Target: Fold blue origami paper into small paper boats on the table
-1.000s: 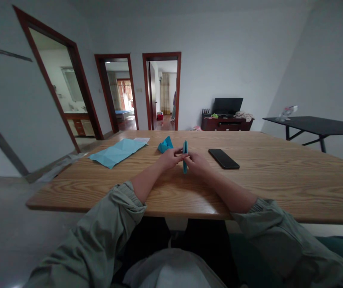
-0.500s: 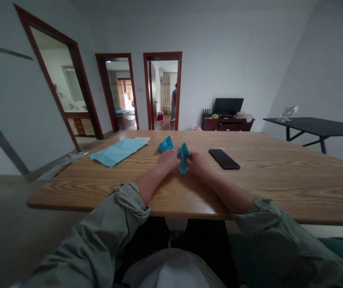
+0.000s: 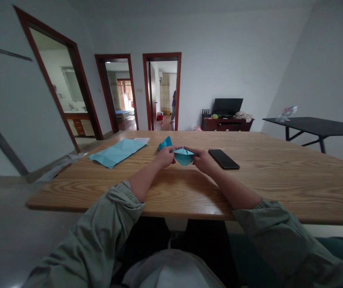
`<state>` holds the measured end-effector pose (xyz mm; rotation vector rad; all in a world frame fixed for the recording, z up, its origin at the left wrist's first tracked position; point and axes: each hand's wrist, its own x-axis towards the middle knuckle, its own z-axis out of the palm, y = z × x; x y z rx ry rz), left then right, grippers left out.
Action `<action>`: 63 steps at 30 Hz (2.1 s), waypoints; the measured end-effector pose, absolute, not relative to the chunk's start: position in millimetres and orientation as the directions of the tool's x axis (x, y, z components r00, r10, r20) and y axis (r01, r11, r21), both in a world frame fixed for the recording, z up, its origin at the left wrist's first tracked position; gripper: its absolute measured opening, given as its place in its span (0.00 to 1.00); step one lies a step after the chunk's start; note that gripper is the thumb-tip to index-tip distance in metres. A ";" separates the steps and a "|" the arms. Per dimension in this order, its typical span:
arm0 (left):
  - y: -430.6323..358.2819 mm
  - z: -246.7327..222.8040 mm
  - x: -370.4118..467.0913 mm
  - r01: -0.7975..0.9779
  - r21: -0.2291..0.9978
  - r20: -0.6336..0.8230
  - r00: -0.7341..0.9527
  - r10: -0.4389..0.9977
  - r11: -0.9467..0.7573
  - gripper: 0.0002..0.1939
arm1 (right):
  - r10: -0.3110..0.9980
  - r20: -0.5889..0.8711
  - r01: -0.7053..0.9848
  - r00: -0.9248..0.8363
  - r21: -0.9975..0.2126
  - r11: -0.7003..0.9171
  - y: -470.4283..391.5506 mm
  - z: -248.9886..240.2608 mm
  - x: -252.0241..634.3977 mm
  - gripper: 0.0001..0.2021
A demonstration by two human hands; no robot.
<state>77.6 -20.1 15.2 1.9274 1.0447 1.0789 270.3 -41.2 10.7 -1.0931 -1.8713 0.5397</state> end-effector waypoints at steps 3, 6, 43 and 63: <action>-20.5 17.2 79.6 0.177 0.912 0.283 0.381 0.880 -0.370 0.28 | 0.860 0.461 0.374 -0.218 -0.775 0.510 -34.6 7.5 276.7 0.28; -25.4 20.5 78.9 0.100 0.945 0.248 0.405 0.880 -0.312 0.31 | 0.871 0.442 0.338 -0.214 -0.803 0.491 -32.1 6.1 280.2 0.25; -32.2 16.4 75.9 0.124 0.944 0.200 0.527 0.826 -0.307 0.35 | 0.864 0.403 0.300 -0.303 -0.820 0.488 -44.1 13.8 273.6 0.16; -24.4 9.9 73.4 0.380 0.784 0.232 0.554 0.799 -0.491 0.24 | 0.870 0.266 0.422 -0.415 -0.791 0.443 -56.3 20.0 269.4 0.17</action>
